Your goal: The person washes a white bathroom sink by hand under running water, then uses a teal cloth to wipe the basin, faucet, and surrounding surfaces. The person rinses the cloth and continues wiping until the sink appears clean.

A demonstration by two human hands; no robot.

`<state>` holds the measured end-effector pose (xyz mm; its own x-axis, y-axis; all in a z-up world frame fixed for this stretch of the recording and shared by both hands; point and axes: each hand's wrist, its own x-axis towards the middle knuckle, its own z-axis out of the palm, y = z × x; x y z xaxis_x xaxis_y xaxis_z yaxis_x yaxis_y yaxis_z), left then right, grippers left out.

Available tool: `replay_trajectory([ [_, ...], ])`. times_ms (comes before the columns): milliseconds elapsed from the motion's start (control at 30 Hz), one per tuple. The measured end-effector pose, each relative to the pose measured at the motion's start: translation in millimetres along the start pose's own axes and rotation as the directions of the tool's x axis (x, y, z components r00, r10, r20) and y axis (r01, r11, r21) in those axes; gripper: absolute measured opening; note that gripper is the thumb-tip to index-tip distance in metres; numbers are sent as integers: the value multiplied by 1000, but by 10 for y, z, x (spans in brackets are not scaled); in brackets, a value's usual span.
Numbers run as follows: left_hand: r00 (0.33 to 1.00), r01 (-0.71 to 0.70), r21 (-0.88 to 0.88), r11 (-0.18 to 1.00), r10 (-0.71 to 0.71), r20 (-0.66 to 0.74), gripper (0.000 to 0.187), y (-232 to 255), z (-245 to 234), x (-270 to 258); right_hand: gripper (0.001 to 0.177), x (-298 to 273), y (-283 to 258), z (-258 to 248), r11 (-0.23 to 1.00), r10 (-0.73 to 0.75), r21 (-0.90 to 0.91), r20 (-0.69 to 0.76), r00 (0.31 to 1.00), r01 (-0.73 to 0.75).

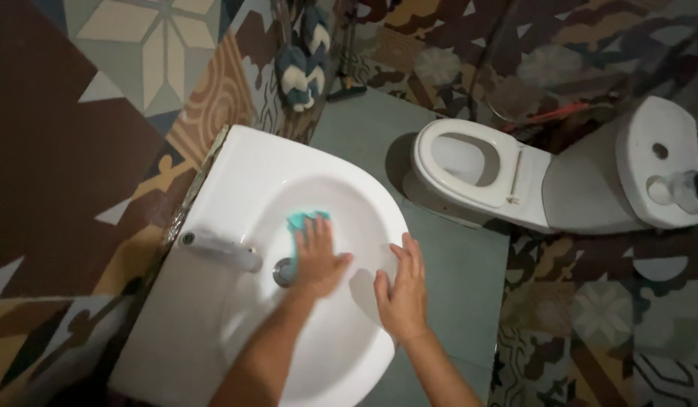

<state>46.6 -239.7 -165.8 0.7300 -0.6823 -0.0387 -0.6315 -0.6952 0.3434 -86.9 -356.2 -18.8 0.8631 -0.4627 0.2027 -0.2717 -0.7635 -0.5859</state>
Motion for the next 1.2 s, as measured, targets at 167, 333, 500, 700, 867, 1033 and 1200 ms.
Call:
replay_trajectory([
  [167,871,24,-458,889,206,446,84,503,-156,-821,50,-93,54,25,996,81,40,14,997,-81],
  [333,904,-34,-741,671,336,264,85,777,-497,-825,69,-162,151,26,975,83,211,-71,994,-67],
  [500,967,-203,-468,860,101,-235,91,772,-360,442,76,-188,233,63,963,31,268,-137,990,7],
  [700,927,-208,342,916,296,-229,79,-466,-510,741,73,-175,198,50,964,100,255,-93,991,-74],
  [867,996,-91,211,973,89,23,89,-565,-508,-224,68,-190,118,-16,972,79,228,-78,994,-60],
  [1033,962,233,-36,972,-225,154,91,-83,-168,-397,65,-177,183,43,974,55,223,-102,993,-31],
  [1200,971,160,-732,662,-240,-4,89,811,28,58,68,-196,328,107,972,22,236,-154,988,15],
])
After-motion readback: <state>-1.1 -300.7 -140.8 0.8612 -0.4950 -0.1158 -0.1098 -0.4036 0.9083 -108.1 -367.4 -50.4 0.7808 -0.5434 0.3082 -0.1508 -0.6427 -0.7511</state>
